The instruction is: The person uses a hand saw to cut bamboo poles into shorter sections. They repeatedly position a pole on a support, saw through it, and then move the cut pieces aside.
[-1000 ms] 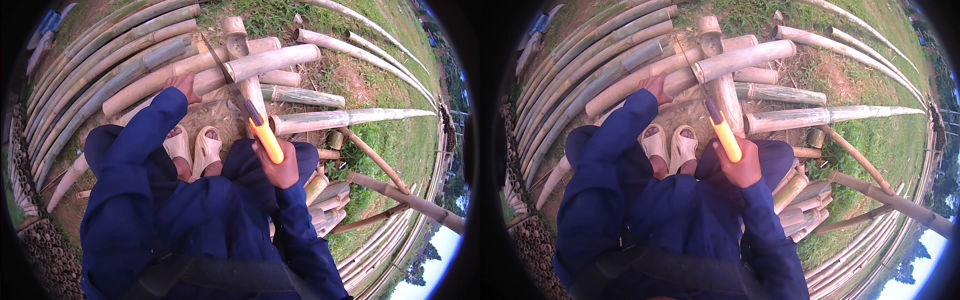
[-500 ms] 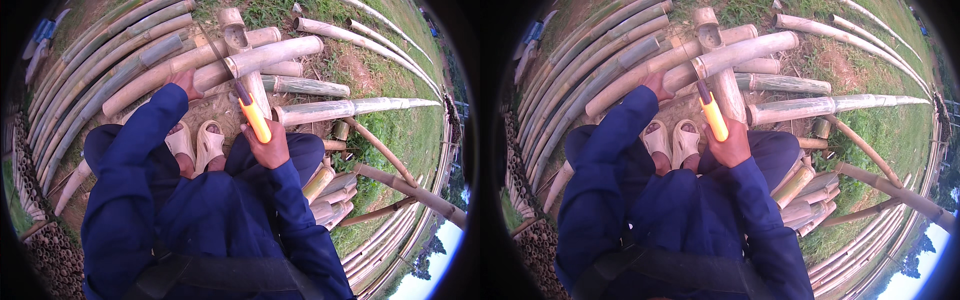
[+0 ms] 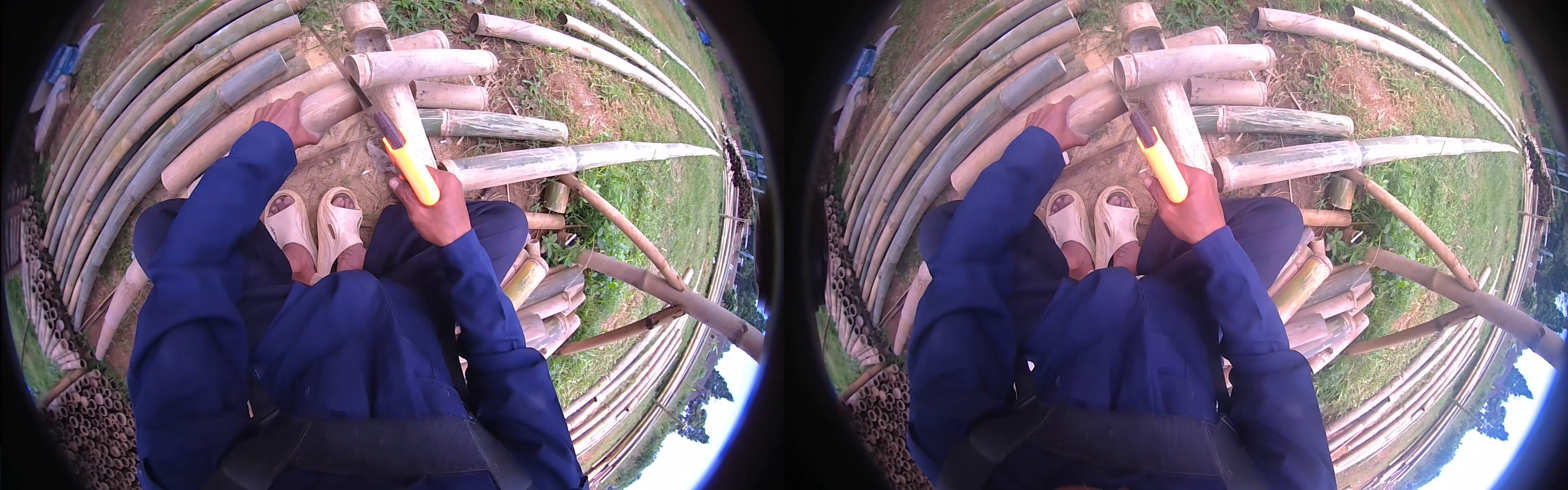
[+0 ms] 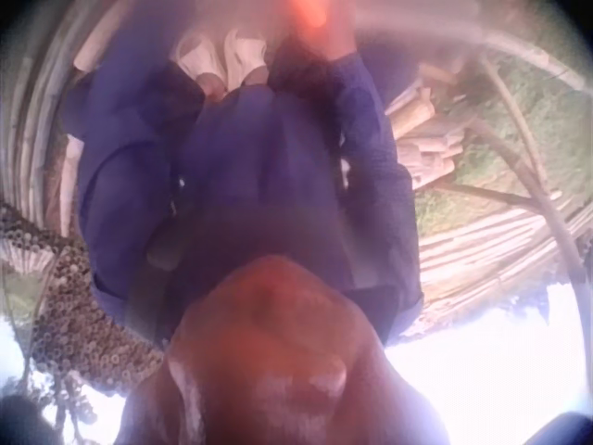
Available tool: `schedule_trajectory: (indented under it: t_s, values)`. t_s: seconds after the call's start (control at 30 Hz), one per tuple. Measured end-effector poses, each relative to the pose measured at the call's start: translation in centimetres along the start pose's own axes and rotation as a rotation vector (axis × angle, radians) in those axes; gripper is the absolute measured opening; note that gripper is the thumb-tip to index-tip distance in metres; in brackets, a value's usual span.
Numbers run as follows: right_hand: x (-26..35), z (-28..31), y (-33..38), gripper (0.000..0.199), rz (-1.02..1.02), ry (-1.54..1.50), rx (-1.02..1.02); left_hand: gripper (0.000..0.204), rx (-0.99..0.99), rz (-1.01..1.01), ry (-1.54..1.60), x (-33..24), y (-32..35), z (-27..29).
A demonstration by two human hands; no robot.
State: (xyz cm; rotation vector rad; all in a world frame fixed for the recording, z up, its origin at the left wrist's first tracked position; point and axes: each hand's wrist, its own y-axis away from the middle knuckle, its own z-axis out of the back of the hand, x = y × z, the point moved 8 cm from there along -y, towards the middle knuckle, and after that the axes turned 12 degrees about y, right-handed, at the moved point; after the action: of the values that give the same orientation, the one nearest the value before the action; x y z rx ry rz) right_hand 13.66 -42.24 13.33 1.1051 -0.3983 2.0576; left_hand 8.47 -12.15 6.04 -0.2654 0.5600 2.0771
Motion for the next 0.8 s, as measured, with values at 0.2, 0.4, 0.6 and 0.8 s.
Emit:
schedule_trajectory:
  t_s: [0.2, 0.4, 0.6, 0.8]
  values:
    - [-0.3, 5.5, 7.8, 0.025, -0.308, -0.201, -0.051, 0.079, -0.075, 0.026, -0.005, 1.2, -1.9, 1.7]
    - [2.3, 10.7, 11.7, 0.015, -0.193, -0.265, -0.366, 0.081, 0.070, 0.041, 0.016, 2.0, -3.0, -4.0]
    - [-0.3, 17.1, 17.6, 0.032, -0.419, 0.053, -0.543, 0.087, 0.049, 0.057, -0.027, 3.6, -4.4, -8.2]
    - [-2.8, 18.8, 26.4, 0.026, -0.449, 0.377, -0.744, 0.077, 0.166, 0.070, -0.122, 5.6, -6.3, -11.8]
